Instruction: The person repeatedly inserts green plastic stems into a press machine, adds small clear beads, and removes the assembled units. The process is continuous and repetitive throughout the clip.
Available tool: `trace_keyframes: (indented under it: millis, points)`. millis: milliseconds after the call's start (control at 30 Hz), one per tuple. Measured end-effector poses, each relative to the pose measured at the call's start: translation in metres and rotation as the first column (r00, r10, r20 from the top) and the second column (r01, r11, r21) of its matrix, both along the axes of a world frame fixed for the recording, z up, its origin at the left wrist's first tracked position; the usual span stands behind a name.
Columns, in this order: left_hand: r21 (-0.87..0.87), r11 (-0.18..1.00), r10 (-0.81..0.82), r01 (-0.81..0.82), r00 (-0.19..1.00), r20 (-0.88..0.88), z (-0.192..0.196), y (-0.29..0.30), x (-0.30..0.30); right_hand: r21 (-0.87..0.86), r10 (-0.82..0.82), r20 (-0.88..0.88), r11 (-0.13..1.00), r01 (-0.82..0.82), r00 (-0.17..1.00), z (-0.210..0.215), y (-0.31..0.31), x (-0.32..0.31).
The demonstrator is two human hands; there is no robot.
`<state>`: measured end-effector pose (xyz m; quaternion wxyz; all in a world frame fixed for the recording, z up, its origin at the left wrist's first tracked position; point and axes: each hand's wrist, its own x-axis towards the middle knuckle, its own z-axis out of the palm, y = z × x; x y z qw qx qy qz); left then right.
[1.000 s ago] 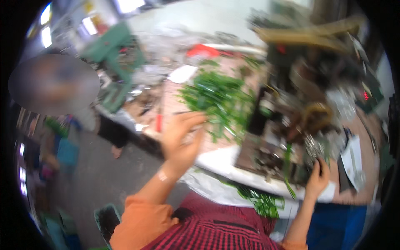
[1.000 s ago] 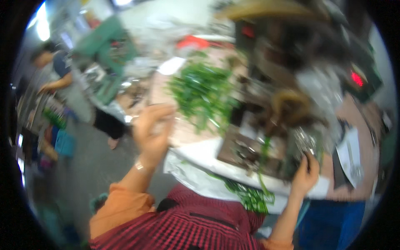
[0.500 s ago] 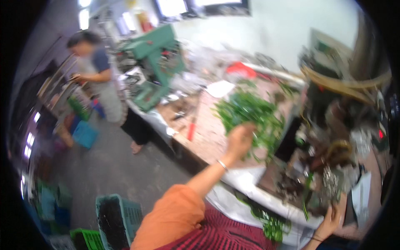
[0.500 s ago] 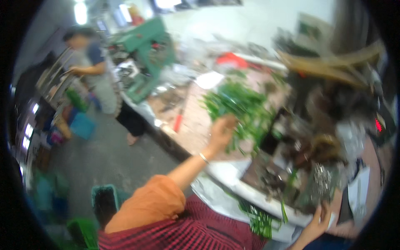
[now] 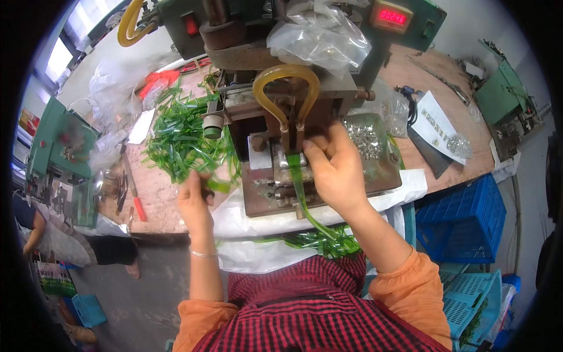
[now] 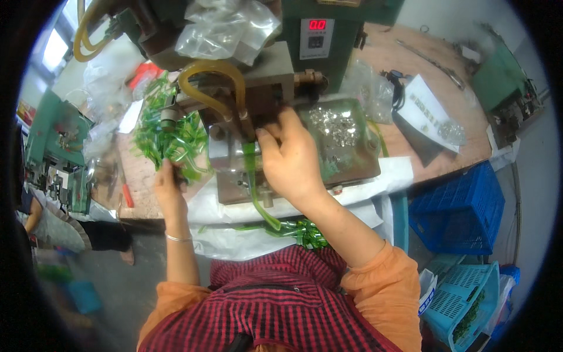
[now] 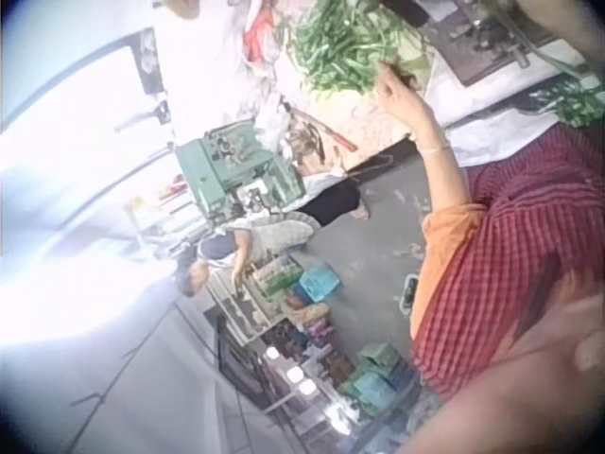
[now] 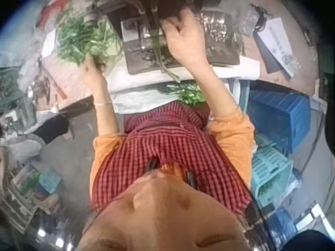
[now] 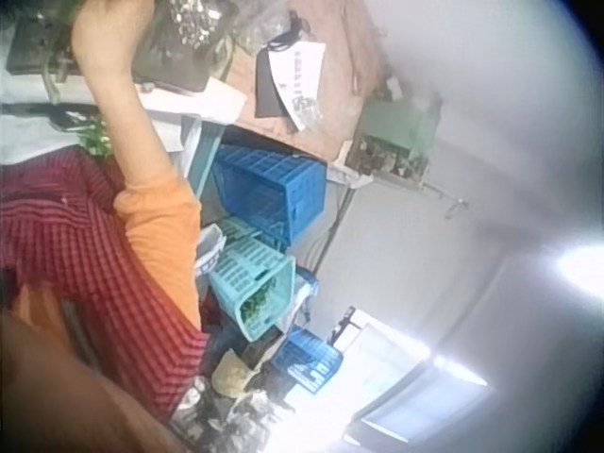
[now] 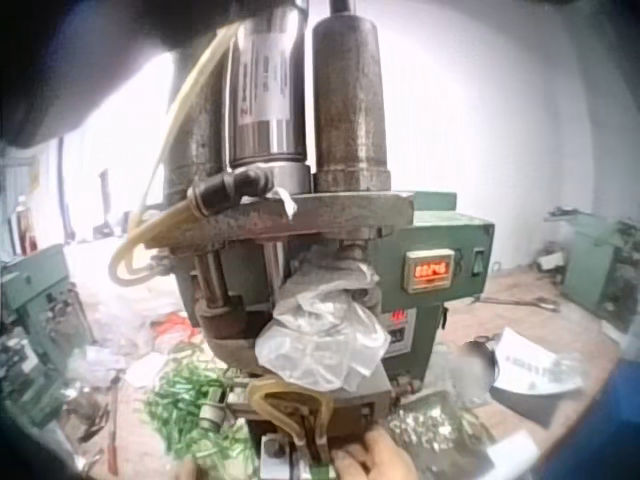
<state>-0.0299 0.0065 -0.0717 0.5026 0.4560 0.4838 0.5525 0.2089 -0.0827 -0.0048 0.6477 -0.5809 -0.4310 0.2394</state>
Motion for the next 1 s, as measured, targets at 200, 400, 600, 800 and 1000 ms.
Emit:
trace_keyframes:
  millis: [200,400,600,800,1000]
  points:
    - [0.684,0.703,-0.306,0.197,0.951,0.041,0.126,-0.005,0.054,0.073,0.129,-0.195,0.991,-0.116,0.972,0.018,0.005,-0.010]
    - [0.769,0.594,-0.278,0.237,0.957,-0.080,0.121,-0.012,0.063,-0.095,0.273,-0.084,0.955,-0.281,0.958,0.043,-0.021,-0.007]
    - [0.838,0.114,0.135,0.534,0.827,-0.546,0.087,-0.040,0.075,-0.103,0.025,0.318,0.995,0.008,0.948,0.034,-0.003,0.037]
    - [0.816,-0.003,0.096,0.578,0.813,-0.575,0.076,-0.030,0.089,-0.054,-0.358,0.080,0.930,0.362,0.930,-0.034,-0.029,0.113]
    - [0.827,0.014,0.125,0.562,0.820,-0.559,0.072,-0.032,0.091,-0.330,-0.266,0.439,0.840,0.430,0.858,-0.055,-0.084,0.100]
